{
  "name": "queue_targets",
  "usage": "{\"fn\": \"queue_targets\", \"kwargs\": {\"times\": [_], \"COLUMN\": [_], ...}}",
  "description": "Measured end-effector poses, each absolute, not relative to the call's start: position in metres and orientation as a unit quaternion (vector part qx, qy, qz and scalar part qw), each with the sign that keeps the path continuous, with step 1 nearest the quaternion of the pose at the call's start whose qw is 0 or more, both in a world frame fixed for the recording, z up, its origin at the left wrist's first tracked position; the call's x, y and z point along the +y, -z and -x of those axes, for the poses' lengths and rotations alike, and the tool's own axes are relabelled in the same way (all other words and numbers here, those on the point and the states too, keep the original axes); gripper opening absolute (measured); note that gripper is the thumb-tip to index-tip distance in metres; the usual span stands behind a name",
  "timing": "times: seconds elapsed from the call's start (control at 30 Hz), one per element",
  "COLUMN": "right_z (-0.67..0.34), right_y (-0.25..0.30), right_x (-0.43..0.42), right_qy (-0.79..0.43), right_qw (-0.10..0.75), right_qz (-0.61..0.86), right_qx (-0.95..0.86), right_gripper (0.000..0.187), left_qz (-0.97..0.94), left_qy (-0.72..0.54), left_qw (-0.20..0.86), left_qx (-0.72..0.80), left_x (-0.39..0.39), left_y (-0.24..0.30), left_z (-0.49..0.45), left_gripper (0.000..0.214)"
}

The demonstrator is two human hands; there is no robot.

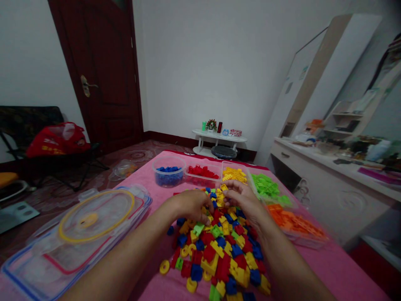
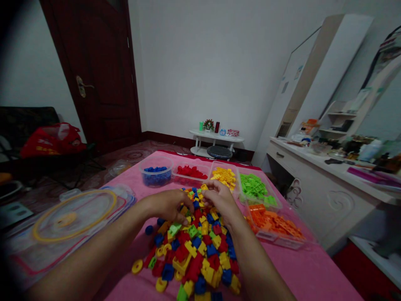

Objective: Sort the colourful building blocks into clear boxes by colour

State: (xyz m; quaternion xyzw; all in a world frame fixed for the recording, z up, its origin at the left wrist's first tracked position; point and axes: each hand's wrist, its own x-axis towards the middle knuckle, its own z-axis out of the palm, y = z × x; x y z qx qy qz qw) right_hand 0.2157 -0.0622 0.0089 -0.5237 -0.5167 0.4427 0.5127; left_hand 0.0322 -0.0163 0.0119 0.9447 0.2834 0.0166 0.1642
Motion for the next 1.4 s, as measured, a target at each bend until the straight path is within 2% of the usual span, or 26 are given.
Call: {"fn": "queue_targets", "kwargs": {"times": [0.13,0.23,0.3,0.4,0.5,0.6,0.73,0.87,1.03,1.1,1.27,1.4], "right_z": [-0.219,-0.220,-0.220,-0.219,-0.218,-0.216,-0.210,-0.203,-0.202,-0.203,-0.206,-0.210], "right_y": [-0.007,-0.005,-0.005,-0.008,-0.011,-0.012,-0.011,-0.011,-0.016,-0.020,-0.026,-0.025], "right_x": [-0.064,-0.065,-0.065,-0.066,-0.066,-0.066,-0.067,-0.070,-0.075,-0.077,-0.080,-0.080], "right_qy": [-0.509,-0.519,-0.512,-0.492,-0.455,-0.421,-0.392,-0.395,-0.429,-0.437,-0.462,-0.477], "right_qw": [0.511,0.490,0.482,0.482,0.496,0.508,0.503,0.471,0.451,0.447,0.455,0.453], "right_qz": [0.474,0.462,0.469,0.466,0.458,0.465,0.479,0.505,0.536,0.533,0.484,0.449], "right_qx": [-0.505,-0.526,-0.535,-0.555,-0.581,-0.590,-0.604,-0.606,-0.571,-0.571,-0.588,-0.605], "right_gripper": [0.041,0.046,0.047,0.046,0.044,0.041,0.042,0.040,0.047,0.049,0.042,0.039], "left_qz": [-0.945,-0.946,-0.942,-0.919,-0.874,-0.825,-0.808,-0.824,-0.829,-0.818,-0.721,-0.690], "left_qy": [-0.004,-0.007,-0.019,-0.102,-0.174,-0.203,-0.246,-0.232,-0.206,-0.200,-0.182,-0.176], "left_qw": [0.118,0.125,0.154,0.224,0.349,0.459,0.462,0.435,0.448,0.478,0.631,0.672], "left_qx": [0.304,0.299,0.298,0.307,0.291,0.261,0.269,0.278,0.263,0.249,0.223,0.202], "left_x": [-0.022,-0.022,-0.019,-0.013,-0.008,-0.005,-0.006,-0.009,-0.007,-0.006,-0.006,-0.007], "left_y": [-0.004,-0.003,-0.004,-0.009,-0.016,-0.018,-0.013,-0.015,-0.019,-0.018,-0.017,-0.016], "left_z": [-0.042,-0.043,-0.042,-0.037,-0.035,-0.036,-0.039,-0.038,-0.033,-0.032,-0.032,-0.033], "left_gripper": [0.033,0.020,0.017,0.021,0.038,0.041,0.032,0.025,0.030,0.033,0.037,0.035]}}
